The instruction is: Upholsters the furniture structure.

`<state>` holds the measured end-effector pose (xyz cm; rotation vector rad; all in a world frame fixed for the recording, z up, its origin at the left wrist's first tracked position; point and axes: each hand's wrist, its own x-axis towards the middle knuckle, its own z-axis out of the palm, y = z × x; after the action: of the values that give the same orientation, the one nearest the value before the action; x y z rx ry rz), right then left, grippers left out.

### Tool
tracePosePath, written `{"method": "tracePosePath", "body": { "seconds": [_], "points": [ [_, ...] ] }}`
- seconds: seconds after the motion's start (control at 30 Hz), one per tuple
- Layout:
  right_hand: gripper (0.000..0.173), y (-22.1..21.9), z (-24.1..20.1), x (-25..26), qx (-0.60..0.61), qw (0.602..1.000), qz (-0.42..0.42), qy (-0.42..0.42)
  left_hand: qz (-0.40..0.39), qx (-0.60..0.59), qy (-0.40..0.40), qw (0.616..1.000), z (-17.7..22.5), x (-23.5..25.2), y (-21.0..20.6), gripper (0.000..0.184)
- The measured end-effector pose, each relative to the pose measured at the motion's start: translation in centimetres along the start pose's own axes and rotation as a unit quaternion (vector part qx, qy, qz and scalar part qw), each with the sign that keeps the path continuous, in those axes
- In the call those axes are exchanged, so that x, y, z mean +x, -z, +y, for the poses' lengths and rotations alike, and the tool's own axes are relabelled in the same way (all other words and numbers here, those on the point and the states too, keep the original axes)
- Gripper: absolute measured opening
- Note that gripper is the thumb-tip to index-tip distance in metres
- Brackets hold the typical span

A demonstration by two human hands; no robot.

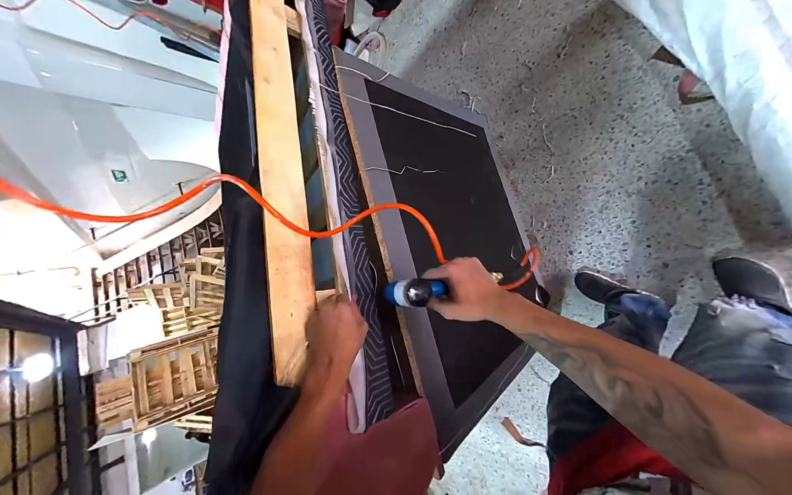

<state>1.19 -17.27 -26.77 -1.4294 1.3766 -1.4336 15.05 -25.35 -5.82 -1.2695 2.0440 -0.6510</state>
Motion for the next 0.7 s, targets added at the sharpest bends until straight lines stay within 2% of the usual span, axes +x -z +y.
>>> {"method": "tracePosePath", "body": {
  "seconds": [0.07,0.2,0.3,0.37,0.53,0.63,0.7],
  "points": [
    [0.023,-1.4,0.6,3.0,0.026,0.999,0.019,0.029,-0.005,0.078,-0.029,0.997,-0.1,-0.2,0.0,0.028],
    [0.025,-2.7,1.3,7.2,0.03,0.998,0.032,0.048,0.015,0.154,-0.129,0.98,-1.5,0.3,-0.5,0.019],
    [0.024,-3.2,1.8,8.3,0.048,0.997,0.056,0.038,0.009,0.2,-0.181,0.963,-2.2,1.0,0.4,0.023],
    [0.027,-3.2,2.0,8.6,0.049,0.997,0.049,0.028,0.013,0.209,-0.16,0.965,-2.4,1.1,0.4,0.035],
    [0.029,-2.8,1.8,8.8,0.041,0.999,0.021,0.022,0.065,0.182,-0.12,0.974,-3.4,0.8,-0.6,0.05],
    [0.03,-2.5,1.3,8.5,0.044,0.999,0.006,0.014,0.063,0.166,-0.135,0.975,-4.1,0.6,-0.5,0.051],
    [0.031,-2.3,1.0,8.0,0.04,0.998,0.005,0.04,0.051,0.153,-0.135,0.978,-4.2,0.7,0.0,0.051]
  ]
}}
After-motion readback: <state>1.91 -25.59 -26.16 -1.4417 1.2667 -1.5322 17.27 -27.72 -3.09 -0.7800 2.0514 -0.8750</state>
